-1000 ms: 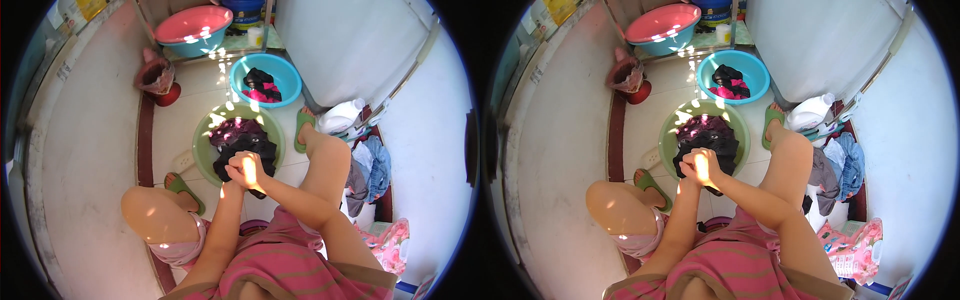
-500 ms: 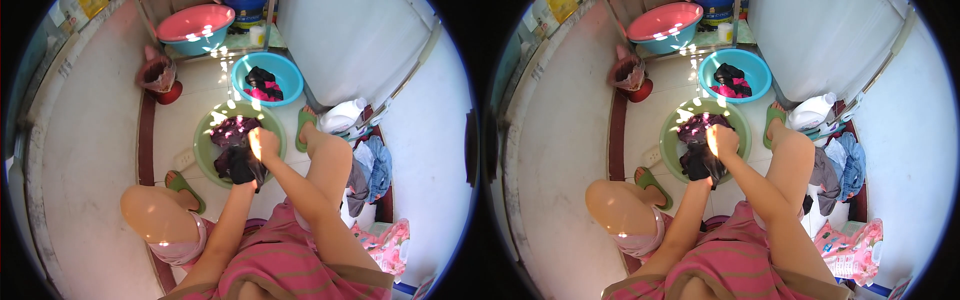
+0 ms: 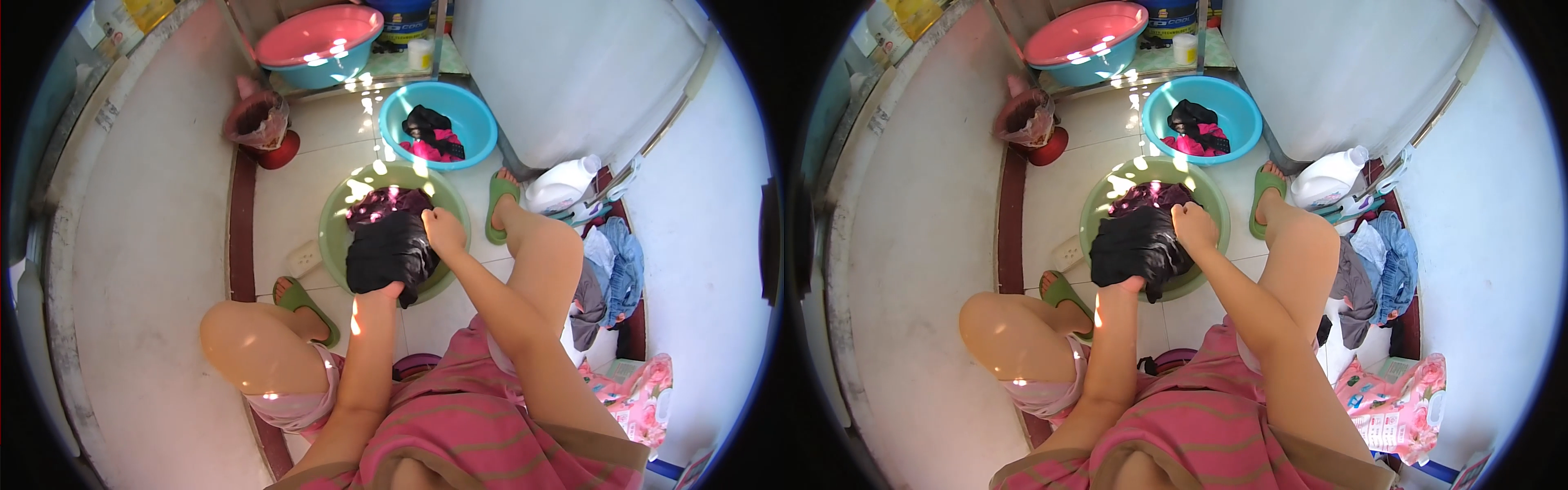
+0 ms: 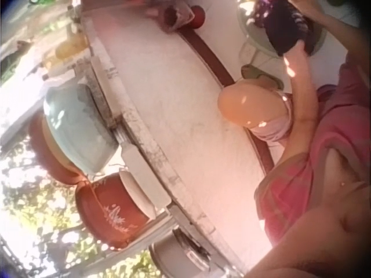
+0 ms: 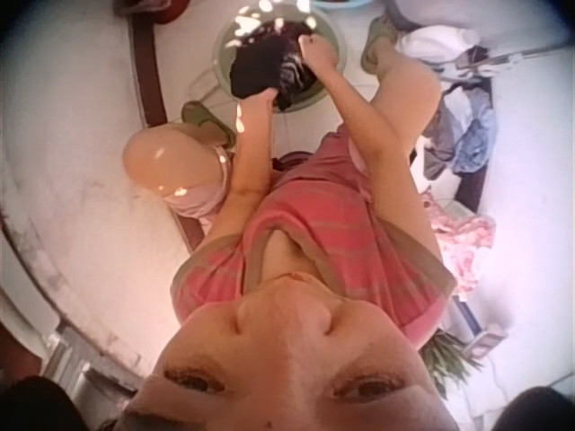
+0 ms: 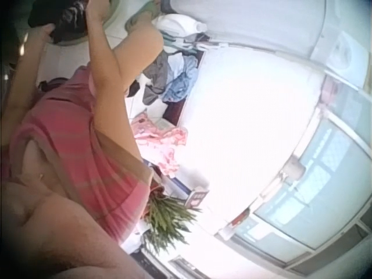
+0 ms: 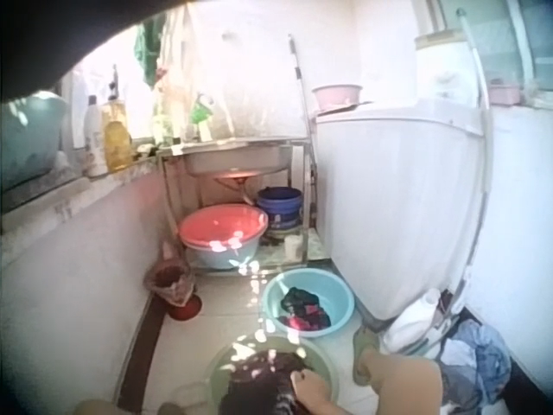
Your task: The person washes clothes by hand, rubbing a bar of soap onto a garment, scrubbing the fabric to lather it, and washing it in a basin of water.
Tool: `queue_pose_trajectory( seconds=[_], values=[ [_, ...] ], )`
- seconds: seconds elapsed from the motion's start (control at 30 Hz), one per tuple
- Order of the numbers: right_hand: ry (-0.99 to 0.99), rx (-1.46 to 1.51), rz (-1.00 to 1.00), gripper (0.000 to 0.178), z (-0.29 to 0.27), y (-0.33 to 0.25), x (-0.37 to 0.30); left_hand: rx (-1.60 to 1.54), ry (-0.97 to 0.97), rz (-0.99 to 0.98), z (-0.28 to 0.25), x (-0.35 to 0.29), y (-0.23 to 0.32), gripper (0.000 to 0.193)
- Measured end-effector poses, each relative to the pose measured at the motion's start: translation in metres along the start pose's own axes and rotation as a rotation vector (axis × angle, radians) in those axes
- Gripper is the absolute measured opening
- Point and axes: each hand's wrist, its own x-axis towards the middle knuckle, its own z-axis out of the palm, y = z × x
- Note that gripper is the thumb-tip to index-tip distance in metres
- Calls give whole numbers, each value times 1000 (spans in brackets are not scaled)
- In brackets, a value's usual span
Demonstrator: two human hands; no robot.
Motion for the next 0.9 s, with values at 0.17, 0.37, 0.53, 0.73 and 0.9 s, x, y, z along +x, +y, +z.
queue_pose_trajectory(
  seconds=[0.17,0.37,0.53,0.73,0.9],
  values=[
    [-794,1030,688,46,-26,-27,-29,-1130,34,4,-24,20,-7,51],
    [-949,760,419,28,-49,-80,-43,-1339,-506,231,-19,34,-151,43],
    [-577,1366,155,9,-130,-78,-26,-1655,290,-650,23,21,-52,34],
    [-710,603,-520,28,-102,-92,-54,-1499,-268,-51,40,-2,-99,32],
    [13,127,-705,25,-40,-92,-55,-1860,-194,-331,46,-12,-59,36]
  ],
)
